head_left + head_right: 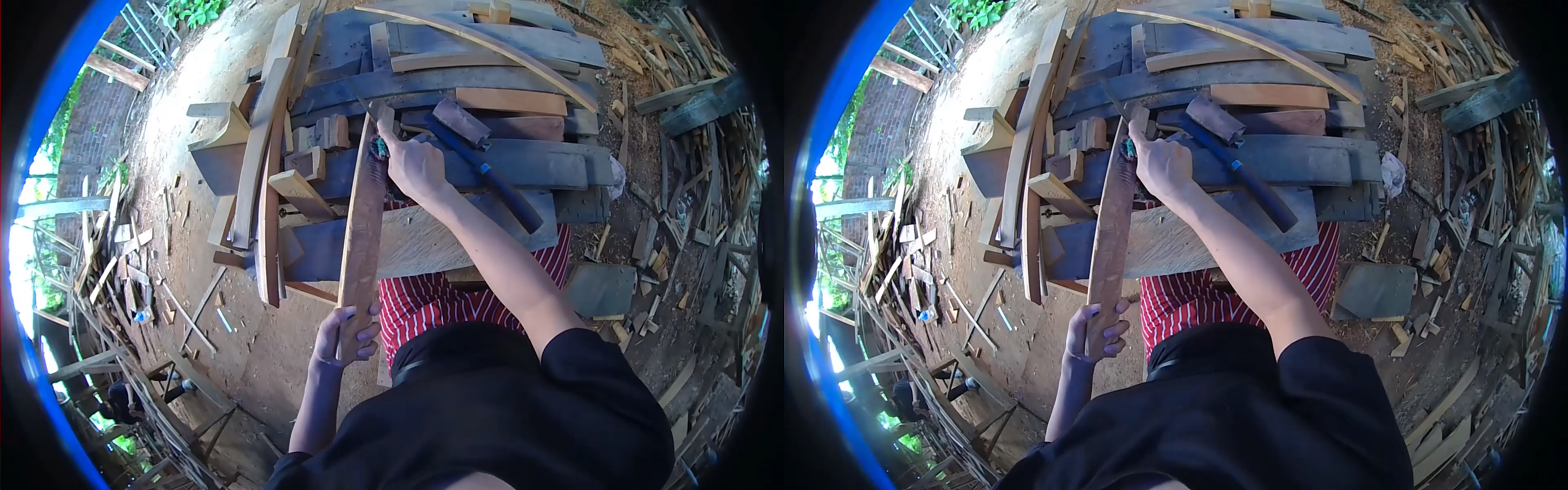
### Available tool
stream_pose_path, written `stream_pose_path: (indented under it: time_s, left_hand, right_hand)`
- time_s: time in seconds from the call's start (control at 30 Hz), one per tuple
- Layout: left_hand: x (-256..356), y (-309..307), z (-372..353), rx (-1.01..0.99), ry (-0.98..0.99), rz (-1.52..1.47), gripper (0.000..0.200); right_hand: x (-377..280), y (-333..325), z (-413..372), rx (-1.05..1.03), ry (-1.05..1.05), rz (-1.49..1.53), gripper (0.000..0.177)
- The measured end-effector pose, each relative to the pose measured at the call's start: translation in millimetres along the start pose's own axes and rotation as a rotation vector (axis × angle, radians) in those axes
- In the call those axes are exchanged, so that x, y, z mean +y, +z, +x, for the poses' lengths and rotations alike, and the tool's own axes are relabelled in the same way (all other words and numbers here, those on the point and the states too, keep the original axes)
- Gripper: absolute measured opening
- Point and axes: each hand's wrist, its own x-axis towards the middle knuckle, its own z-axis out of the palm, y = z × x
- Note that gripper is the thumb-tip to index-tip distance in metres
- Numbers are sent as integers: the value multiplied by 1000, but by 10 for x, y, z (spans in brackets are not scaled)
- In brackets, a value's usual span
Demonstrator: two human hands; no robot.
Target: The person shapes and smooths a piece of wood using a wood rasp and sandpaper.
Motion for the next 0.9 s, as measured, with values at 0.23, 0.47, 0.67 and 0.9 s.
stream_pose_path:
  time_s: [0.23, 0.47, 0.67, 0.9]
  left_hand:
    - [-22, -59, 13, -12, -5, -36, 44]
    - [-36, -28, 26, -31, 36, -16, 43]
    - [-33, -110, 33, -76, -15, -72, 38]
    - [-23, -44, 41, -87, 25, -3, 37]
  right_hand:
    - [29, -159, -224, -85, -102, -4, 63]
    - [123, -28, -2, 42, -64, -8, 60]
    - [119, 35, 36, -60, -47, 4, 56]
    - [-43, -228, -103, -233, 58, 36, 58]
